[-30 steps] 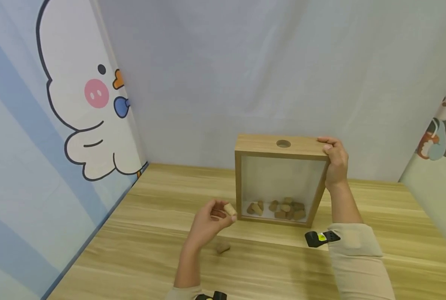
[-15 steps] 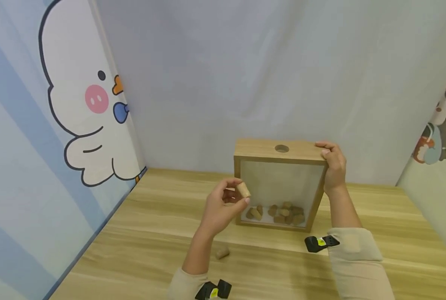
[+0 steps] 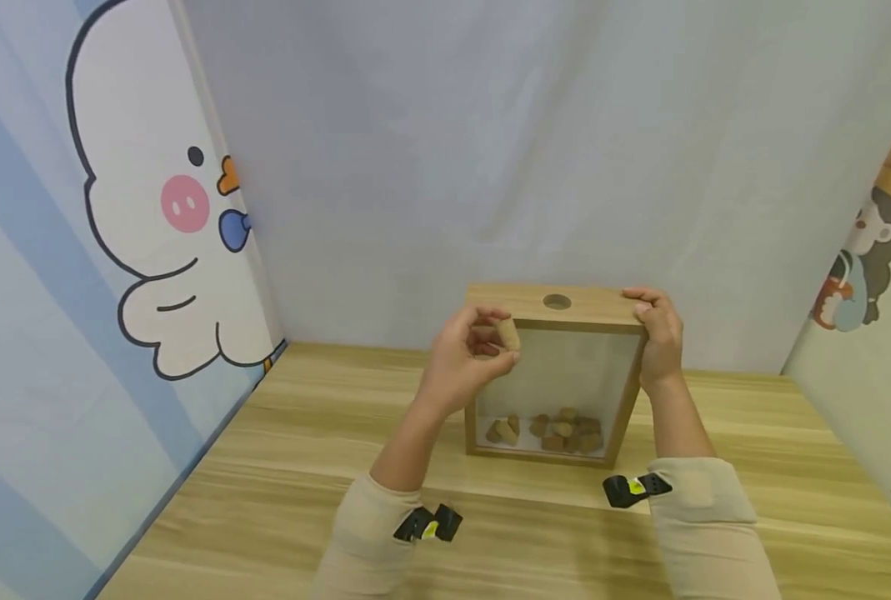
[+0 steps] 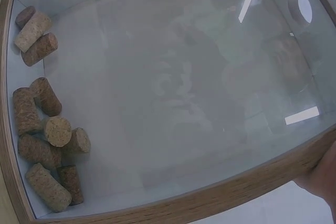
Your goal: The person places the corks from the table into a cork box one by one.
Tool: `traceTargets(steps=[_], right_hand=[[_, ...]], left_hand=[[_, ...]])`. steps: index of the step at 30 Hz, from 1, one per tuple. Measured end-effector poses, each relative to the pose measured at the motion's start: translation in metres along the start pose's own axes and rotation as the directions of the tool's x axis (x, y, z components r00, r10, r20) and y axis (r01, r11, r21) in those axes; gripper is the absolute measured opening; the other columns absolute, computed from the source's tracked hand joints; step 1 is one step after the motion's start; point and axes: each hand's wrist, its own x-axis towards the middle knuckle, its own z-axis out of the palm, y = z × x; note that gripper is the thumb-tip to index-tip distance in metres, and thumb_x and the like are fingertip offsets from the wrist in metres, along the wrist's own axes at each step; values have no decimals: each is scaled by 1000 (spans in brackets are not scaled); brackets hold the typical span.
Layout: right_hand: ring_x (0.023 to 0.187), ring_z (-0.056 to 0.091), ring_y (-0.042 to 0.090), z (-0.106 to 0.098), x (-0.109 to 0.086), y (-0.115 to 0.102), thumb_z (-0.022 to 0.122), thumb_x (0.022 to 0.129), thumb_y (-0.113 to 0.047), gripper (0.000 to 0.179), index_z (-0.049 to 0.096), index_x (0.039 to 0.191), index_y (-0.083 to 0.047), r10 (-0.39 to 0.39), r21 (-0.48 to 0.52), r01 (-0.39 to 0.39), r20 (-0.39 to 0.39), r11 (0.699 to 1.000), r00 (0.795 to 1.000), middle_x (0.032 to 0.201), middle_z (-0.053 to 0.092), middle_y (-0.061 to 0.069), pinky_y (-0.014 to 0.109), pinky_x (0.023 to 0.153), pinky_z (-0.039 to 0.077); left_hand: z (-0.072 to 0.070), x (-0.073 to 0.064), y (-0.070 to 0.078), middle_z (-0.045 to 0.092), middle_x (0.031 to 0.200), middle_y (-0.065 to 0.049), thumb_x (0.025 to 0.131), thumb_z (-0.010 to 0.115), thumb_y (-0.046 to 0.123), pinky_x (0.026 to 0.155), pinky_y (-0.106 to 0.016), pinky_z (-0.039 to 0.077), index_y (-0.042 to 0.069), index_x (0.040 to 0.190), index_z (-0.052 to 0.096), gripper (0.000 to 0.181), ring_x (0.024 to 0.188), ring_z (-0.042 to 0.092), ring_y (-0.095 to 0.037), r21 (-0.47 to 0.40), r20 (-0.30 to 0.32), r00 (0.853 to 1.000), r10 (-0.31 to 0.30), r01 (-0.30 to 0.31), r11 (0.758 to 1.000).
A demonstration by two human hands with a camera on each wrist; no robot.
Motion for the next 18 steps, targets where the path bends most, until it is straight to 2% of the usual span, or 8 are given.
traceTargets(steps=[4,6,11,15,18], right_hand=[[92,46,19,1,1,1,42,85,-15,27,67,93,-17,-6,0,6,0,1000,1000,105,55,4,33,78,32],[92,46,19,1,2,2,42,84,-14,27,67,92,-17,-10,5,10,-2,1000,1000,105,55,4,33,78,32],[90,46,19,0,2,2,42,83,-14,27,67,92,-17,-14,13,14,-6,1000,1000,103,55,4,32,77,32],[91,46,19,-1,2,3,43,84,-15,26,67,92,-17,-9,13,9,0,1000,1000,103,55,4,33,77,32],[91,46,19,-2,1,3,42,84,-15,27,67,92,-17,-9,9,9,0,1000,1000,103,55,4,33,77,32]], left_hand=[[-1,21,6,56,96,-11,76,75,-2,71,-28,51,0,114,55,42,82,59,-19,-11,57,998,-9,10,1000],[-1,31,8,55,99,-11,77,75,1,72,-29,51,1,116,56,43,84,59,-20,-30,80,997,-22,25,999],[3,51,15,54,103,-9,81,70,-1,71,-29,51,8,123,57,45,90,57,-19,-83,97,992,-77,85,993],[9,65,18,51,101,-7,78,65,-8,71,-27,49,12,127,56,54,90,54,-19,-120,87,984,-155,164,979],[17,76,20,52,101,-5,75,66,-9,72,-26,48,13,123,58,53,91,52,-18,-113,77,968,-239,247,963]])
